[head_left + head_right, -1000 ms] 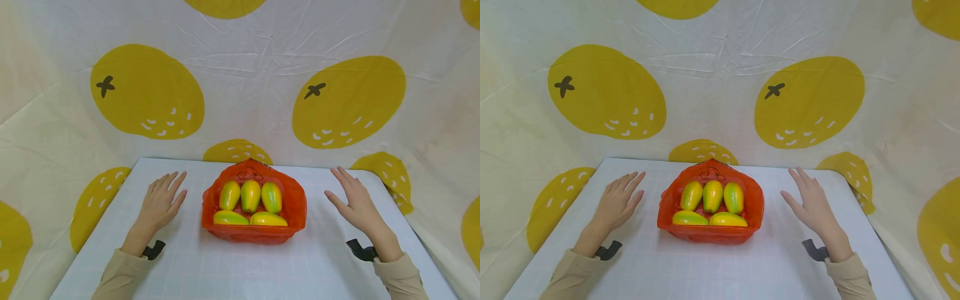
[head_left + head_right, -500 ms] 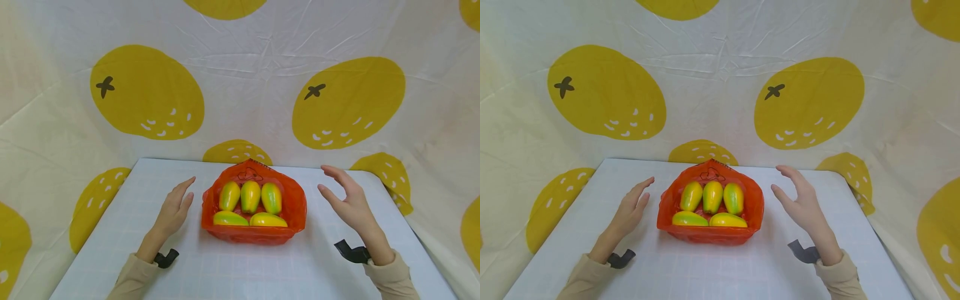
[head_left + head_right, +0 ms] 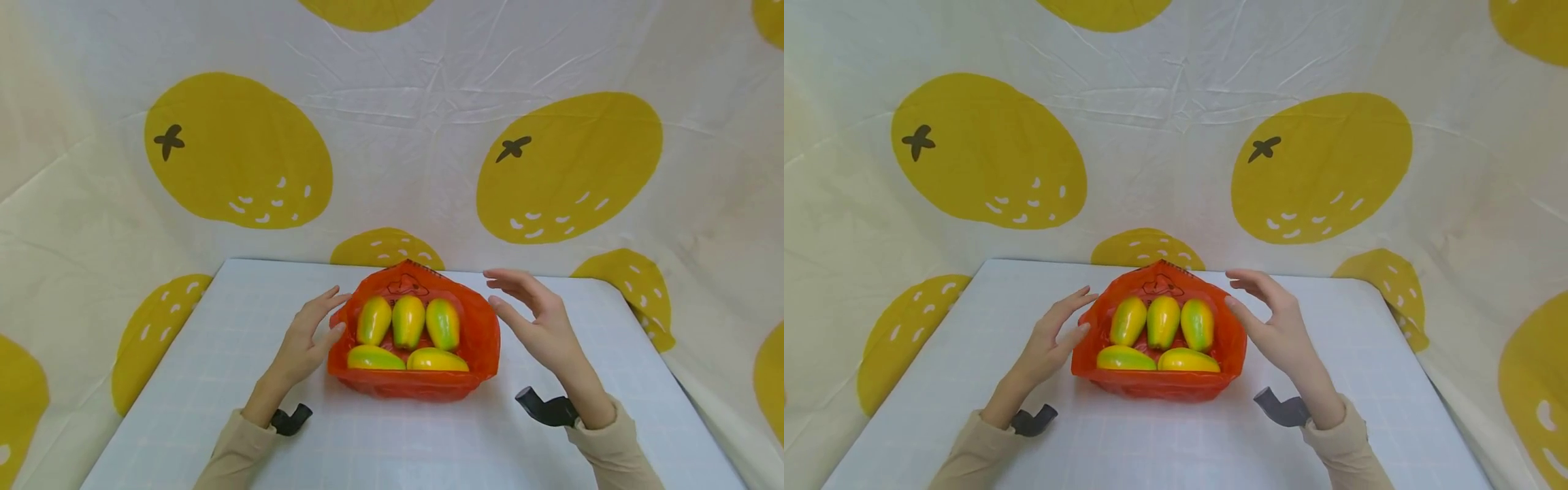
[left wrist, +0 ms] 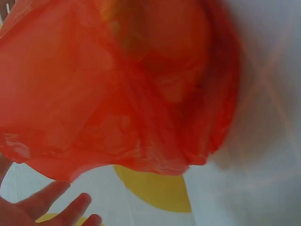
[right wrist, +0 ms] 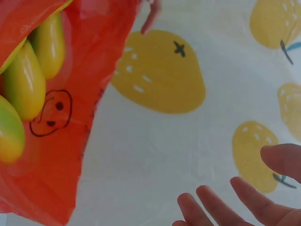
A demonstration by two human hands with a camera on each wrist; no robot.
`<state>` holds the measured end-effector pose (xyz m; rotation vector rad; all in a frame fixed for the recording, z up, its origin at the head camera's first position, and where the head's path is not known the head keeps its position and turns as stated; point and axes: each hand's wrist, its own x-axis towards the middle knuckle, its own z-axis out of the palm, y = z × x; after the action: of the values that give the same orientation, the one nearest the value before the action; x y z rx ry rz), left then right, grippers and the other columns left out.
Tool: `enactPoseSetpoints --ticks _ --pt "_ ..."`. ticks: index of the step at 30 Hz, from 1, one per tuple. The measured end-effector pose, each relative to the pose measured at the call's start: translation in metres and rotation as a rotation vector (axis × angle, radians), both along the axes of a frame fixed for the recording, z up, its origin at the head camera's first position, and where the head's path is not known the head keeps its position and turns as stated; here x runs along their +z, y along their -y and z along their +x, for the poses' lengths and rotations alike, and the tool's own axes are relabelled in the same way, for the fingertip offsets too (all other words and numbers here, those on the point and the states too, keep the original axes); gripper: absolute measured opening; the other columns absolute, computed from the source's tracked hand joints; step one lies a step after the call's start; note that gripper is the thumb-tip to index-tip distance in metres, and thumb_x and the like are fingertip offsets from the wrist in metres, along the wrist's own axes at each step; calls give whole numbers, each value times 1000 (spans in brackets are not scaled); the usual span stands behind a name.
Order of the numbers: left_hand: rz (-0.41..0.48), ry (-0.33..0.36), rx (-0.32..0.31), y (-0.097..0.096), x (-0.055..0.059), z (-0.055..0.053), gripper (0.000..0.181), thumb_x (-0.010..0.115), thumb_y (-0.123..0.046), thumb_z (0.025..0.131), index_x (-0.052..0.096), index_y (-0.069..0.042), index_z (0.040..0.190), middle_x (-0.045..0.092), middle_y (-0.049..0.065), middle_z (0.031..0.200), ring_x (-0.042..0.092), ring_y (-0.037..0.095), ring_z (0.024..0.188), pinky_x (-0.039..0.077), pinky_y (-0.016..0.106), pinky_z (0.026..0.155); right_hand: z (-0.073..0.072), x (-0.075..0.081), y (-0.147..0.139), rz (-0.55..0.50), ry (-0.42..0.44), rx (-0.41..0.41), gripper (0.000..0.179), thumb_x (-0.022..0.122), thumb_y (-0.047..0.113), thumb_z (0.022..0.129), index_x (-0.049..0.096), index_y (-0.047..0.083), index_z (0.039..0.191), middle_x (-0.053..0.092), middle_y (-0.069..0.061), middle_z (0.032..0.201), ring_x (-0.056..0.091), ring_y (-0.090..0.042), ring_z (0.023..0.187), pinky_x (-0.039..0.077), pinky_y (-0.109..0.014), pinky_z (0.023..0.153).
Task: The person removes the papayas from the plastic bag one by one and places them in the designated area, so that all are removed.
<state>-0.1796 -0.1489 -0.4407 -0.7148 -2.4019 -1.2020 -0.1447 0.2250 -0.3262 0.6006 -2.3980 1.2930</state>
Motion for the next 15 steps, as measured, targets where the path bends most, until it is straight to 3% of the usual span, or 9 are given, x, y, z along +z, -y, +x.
enactPoseSetpoints --ticks 5,10,15 --pt "-75 8 -7 -7 11 -5 40 69 -22 91 64 -21 131 44 6 152 40 29 137 33 67 105 -2 -1 10 -53 31 25 32 64 6 96 63 10 128 64 -3 126 60 -16 114 43 -19 102" --pt "-170 21 -23 -13 20 -9 42 70 -25 90 64 -24 131 42 7 153 39 30 137 35 66 104 -7 -5 19 -88 79 49 28 65 10 96 65 10 124 66 -3 122 61 -17 112 47 -25 101" --pt "-235 20 -34 -15 27 -12 46 73 -25 87 63 -24 132 44 9 151 41 33 136 36 66 103 -15 -8 26 -29 152 62 26 67 17 96 66 11 121 67 0 117 63 -16 107 53 -36 96"
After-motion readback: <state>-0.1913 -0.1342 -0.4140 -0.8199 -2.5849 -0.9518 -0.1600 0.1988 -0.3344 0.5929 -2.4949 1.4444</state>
